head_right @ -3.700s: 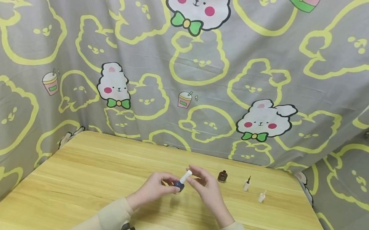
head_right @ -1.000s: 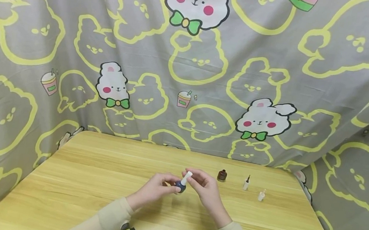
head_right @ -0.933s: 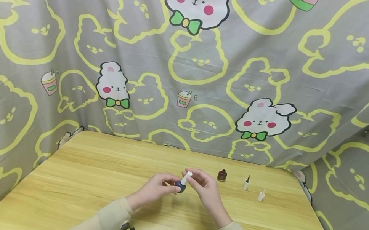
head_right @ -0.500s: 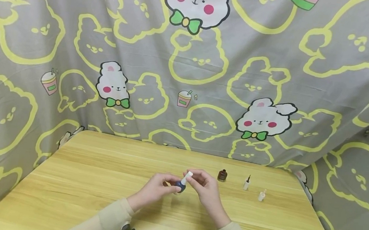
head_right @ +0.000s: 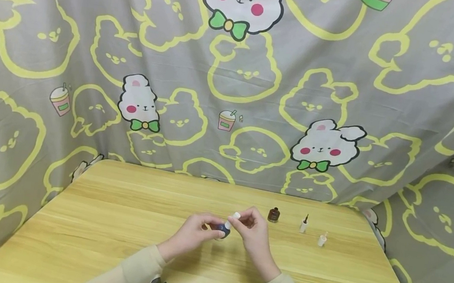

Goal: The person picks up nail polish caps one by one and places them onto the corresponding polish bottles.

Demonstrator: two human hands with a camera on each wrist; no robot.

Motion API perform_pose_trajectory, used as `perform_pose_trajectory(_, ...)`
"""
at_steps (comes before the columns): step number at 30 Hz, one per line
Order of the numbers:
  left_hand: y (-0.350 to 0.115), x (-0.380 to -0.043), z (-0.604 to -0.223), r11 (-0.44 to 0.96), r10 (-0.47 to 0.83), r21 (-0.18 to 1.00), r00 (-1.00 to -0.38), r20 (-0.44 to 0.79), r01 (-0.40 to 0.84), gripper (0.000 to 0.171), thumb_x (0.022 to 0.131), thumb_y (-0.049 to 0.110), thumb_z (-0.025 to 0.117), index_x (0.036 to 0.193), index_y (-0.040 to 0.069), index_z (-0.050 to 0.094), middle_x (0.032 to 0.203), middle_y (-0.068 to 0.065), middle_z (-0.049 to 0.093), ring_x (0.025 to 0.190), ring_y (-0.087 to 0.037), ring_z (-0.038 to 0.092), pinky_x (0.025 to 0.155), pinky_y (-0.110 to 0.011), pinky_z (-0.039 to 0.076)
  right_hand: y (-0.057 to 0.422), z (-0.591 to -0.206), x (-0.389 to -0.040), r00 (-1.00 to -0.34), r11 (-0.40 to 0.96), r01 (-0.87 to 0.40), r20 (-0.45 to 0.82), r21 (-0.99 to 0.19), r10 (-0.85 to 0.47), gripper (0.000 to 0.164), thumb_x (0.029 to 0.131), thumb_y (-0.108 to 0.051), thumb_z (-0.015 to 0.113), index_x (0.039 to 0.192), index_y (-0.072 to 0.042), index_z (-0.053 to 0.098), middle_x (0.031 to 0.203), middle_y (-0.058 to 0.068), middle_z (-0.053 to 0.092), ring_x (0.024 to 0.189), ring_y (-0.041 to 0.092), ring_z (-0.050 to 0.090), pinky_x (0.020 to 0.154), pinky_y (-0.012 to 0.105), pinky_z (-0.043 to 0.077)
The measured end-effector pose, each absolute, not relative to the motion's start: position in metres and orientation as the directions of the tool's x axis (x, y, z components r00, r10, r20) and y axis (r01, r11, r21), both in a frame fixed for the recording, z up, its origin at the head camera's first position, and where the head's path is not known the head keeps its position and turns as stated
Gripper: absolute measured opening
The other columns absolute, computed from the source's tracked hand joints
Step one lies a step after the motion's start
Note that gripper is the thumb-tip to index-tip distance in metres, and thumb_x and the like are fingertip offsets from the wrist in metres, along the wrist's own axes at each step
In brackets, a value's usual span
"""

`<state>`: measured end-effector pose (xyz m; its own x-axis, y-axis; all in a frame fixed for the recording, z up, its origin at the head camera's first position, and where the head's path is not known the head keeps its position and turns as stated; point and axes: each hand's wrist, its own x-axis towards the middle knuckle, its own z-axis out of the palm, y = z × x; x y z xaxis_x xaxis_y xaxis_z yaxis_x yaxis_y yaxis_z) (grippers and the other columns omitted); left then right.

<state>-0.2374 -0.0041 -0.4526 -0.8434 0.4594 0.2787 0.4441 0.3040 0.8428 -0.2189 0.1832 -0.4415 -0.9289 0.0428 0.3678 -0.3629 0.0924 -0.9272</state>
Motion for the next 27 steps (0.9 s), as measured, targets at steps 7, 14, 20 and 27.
perform_pose_trajectory(7, -0.003, -0.236, -0.451, 0.301, 0.468, 0.839, -0.837, 0.283, 0.452, 0.022, 0.086, 0.025, 0.074, 0.105, 0.013, 0.075, 0.1, -0.001, 0.074, 0.085, -0.003, 0.06, 0.068, -0.018, 0.045, 0.181, -0.441, -0.218, -0.934, 0.119, -0.335, 0.346, -0.935, 0.088, 0.021, 0.082, 0.0, 0.074, 0.09, 0.007, 0.056, 0.077, -0.009, 0.061, 0.069, 0.002, 0.056, 0.061, 0.017, 0.046)
perform_pose_trajectory(14, -0.005, -0.237, -0.449, 0.302, 0.474, 0.857, -0.846, 0.244, 0.417, 0.024, 0.089, 0.026, 0.071, 0.108, 0.012, 0.073, 0.104, -0.002, 0.073, 0.089, -0.006, 0.06, 0.074, -0.021, 0.048, 0.184, -0.441, -0.22, -0.948, 0.121, -0.302, 0.311, -0.946, 0.063, 0.024, 0.088, -0.005, 0.07, 0.104, 0.009, 0.059, 0.084, -0.011, 0.064, 0.076, 0.001, 0.06, 0.07, 0.017, 0.051)
perform_pose_trajectory(20, -0.006, -0.239, -0.449, 0.293, 0.475, 0.879, -0.855, 0.209, 0.377, 0.026, 0.09, 0.025, 0.069, 0.111, 0.01, 0.072, 0.103, -0.002, 0.073, 0.09, -0.008, 0.06, 0.075, -0.022, 0.049, 0.191, -0.438, -0.222, -0.951, 0.092, -0.307, 0.31, -0.947, 0.016, 0.032, 0.093, -0.011, 0.065, 0.12, 0.006, 0.06, 0.103, -0.008, 0.073, 0.095, 0.0, 0.066, 0.086, 0.017, 0.052)
perform_pose_trajectory(27, -0.006, -0.242, -0.452, 0.283, 0.495, 0.884, -0.846, 0.199, 0.373, 0.024, 0.092, 0.025, 0.067, 0.112, 0.011, 0.072, 0.102, -0.001, 0.073, 0.09, -0.006, 0.059, 0.078, -0.024, 0.048, 0.199, -0.435, -0.222, -0.935, 0.095, -0.343, 0.33, -0.934, -0.131, 0.039, 0.096, -0.015, 0.06, 0.131, 0.002, 0.056, 0.122, 0.017, 0.067, 0.108, 0.001, 0.065, 0.092, 0.018, 0.05)
